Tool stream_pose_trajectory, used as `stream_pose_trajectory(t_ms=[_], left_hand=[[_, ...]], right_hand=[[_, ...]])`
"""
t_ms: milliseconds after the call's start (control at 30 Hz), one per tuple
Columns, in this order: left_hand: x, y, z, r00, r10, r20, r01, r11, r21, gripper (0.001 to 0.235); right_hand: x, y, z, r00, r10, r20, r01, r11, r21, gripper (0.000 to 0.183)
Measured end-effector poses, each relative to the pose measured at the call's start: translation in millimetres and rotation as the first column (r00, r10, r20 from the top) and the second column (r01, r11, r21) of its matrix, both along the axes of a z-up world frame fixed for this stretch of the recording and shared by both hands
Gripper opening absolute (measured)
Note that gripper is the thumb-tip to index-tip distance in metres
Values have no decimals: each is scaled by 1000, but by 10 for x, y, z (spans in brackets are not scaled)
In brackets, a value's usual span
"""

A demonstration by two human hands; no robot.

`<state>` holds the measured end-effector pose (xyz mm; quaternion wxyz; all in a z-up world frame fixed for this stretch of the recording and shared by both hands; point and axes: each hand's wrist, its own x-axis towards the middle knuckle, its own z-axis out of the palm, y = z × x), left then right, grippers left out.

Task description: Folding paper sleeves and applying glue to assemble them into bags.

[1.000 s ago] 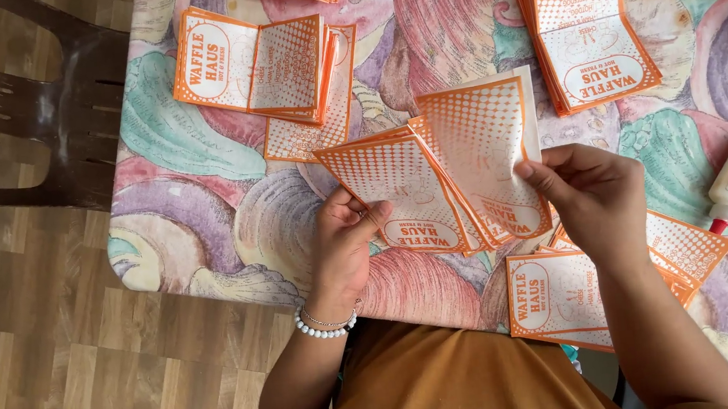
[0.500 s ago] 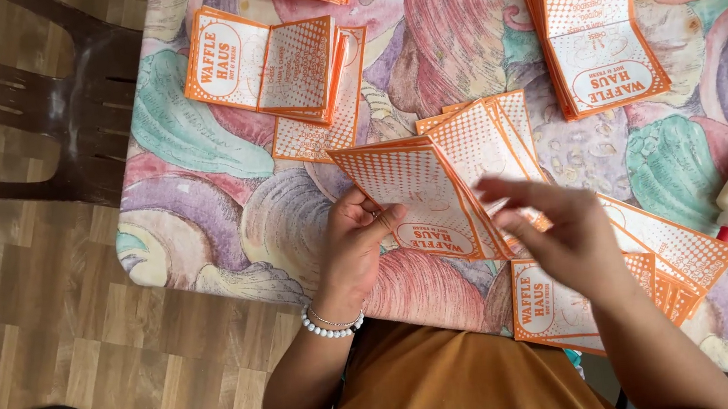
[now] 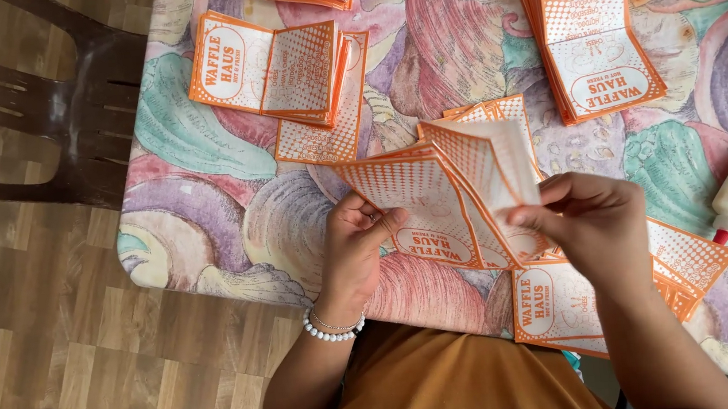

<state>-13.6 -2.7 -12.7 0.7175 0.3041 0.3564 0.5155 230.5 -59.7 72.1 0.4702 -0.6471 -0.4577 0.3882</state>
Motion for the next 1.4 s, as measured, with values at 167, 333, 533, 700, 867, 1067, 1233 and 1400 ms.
stream_pose_trajectory(t_ms=[167,333,533,700,867,1067,1233,1400], left_hand=[[-26,-11,-26,999,-29,33,29,1000,-10,22],[-14,-16,-63,1000,-23,19,24,998,-50,19],[37,-25,-59,1000,3,-9,-3,1000,7,21],[24,-57,30,999,-30,-23,31,998,47,28],[-8,-49,47,999,-25,-37,26,999,25,26],[-63,-47,-101,1000,-8,-6,8,999,-31,28],[-19,-20,-72,1000,1,-19,-1,1000,-28,31],[64,-18,210,983,50,-179,-48,999,14,19]], right_hand=[[238,232,-197,977,-107,187,125,988,-90,13],[166,180,-158,737,-104,668,-46,978,204,35],[-132,-14,129,884,206,420,-256,964,67,11],[-167,47,127,990,-42,134,51,996,-67,7],[-15,55,85,992,-50,119,62,993,-101,10],[277,193,-221,899,-41,436,76,995,-63,20],[55,122,-110,872,64,485,-142,982,127,29],[-17,93,-183,913,32,407,-13,999,-50,9]])
